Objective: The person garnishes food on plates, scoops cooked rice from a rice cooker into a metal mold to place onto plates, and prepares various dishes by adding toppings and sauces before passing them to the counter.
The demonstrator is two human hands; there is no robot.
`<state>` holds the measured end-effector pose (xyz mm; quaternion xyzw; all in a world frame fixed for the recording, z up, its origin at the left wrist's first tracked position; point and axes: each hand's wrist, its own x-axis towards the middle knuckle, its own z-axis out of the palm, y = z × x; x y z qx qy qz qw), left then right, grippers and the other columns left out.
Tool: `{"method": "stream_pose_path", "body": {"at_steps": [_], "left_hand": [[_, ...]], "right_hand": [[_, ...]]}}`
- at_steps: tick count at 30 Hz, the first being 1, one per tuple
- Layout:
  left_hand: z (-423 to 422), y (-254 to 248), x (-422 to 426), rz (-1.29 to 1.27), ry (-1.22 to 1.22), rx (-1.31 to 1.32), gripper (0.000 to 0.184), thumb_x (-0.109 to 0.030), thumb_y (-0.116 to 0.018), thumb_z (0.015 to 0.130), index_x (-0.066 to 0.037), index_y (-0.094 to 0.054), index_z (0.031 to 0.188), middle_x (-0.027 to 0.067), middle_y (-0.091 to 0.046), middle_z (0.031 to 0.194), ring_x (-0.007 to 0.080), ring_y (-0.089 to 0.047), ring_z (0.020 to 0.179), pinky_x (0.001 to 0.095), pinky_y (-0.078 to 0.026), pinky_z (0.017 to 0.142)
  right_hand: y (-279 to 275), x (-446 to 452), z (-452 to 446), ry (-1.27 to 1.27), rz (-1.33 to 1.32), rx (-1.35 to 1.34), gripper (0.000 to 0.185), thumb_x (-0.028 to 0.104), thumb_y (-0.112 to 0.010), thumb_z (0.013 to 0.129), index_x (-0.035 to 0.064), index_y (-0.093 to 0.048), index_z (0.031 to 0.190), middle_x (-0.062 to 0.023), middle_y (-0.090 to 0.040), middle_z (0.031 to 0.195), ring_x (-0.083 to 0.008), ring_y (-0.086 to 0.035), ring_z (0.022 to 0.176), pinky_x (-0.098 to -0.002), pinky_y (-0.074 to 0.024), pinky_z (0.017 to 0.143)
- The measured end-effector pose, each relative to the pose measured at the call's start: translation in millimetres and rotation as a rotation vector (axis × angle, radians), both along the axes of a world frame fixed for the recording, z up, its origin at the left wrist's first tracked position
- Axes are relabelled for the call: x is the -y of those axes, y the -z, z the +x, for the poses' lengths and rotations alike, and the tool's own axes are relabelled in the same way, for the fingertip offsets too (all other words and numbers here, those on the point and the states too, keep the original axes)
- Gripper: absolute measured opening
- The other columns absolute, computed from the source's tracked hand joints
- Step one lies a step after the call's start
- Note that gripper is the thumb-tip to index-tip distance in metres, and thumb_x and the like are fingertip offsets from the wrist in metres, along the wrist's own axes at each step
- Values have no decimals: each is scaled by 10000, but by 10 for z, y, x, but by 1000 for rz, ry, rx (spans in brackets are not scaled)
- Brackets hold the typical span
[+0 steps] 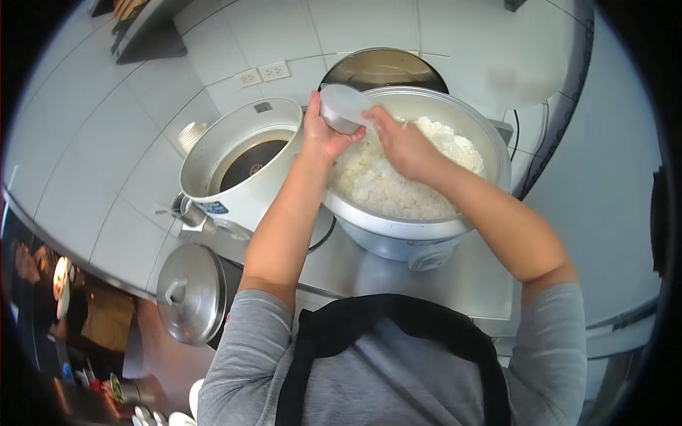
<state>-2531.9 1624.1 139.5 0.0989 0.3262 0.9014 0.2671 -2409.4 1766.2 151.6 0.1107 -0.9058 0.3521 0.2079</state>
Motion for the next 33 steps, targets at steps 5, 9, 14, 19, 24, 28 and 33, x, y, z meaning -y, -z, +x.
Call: {"method": "stream_pose_path", "body": {"at_steps": [5, 9, 14, 19, 24, 28, 33], "left_hand": [[325, -46, 53, -80, -12, -145, 532, -607, -419, 819, -208, -484, 1165, 99, -469, 1221, 296, -403, 1114, 526, -339, 840], [482, -102, 126, -37, 0, -245, 588, -582, -393, 845, -155, -440, 1247, 96, -467, 1228, 296, -426, 1112, 509, -334, 849], [559, -121, 26, -164, -173, -311, 544, -559, -415, 852, -249, -380, 1298, 57, -467, 1238, 294, -428, 1133, 516, -341, 859], [641, -207, 33, -238, -217, -349, 520, -533, -421, 861, -316, -327, 1323, 34, -452, 1259, 298, -405, 1164, 535, -309, 910], [548, -352, 118, 67, -215, -155, 630, -596, -390, 842, -229, -312, 1349, 100, -401, 1311, 327, -369, 1199, 557, -269, 947], [677, -277, 377, 177, -158, -101, 735, -667, -399, 792, -171, -340, 1330, 118, -346, 1369, 328, -307, 1256, 562, -194, 994], [863, 126, 703, 371, -3, -148, 743, -694, -389, 774, -184, -383, 1314, 87, -364, 1369, 323, -322, 1250, 566, -207, 984]], "right_hand": [[321, -68, -150, -175, -35, -47, 278, 161, -346, 923, 161, -370, 1200, -241, -584, 805, -358, -590, 627, -443, -438, 557], [-294, -400, -76, -255, -242, 368, 261, 202, -303, 938, 169, -377, 1187, -90, -481, 682, -163, -426, 474, -315, -355, 416], [-199, -235, -78, -276, -545, 525, 226, 239, -252, 952, 183, -371, 1137, 0, -362, 612, -86, -288, 428, -237, -263, 372], [-131, -174, 22, -318, -467, 526, 238, 247, -257, 955, 198, -364, 1162, 7, -361, 616, -79, -287, 448, -238, -296, 389], [-297, -430, 125, -225, 157, -456, 315, 191, -346, 938, 210, -467, 1227, -87, -506, 707, -221, -510, 571, -352, -431, 560], [13, -1025, 61, -47, 843, -204, 450, 85, -460, 805, 248, -513, 1222, -176, -611, 907, -317, -600, 812, -418, -474, 713], [-114, -1189, -167, -131, 248, -25, 335, 107, -356, 912, 84, -485, 1220, -168, -545, 1173, -286, -469, 1166, -331, -317, 988]]}}
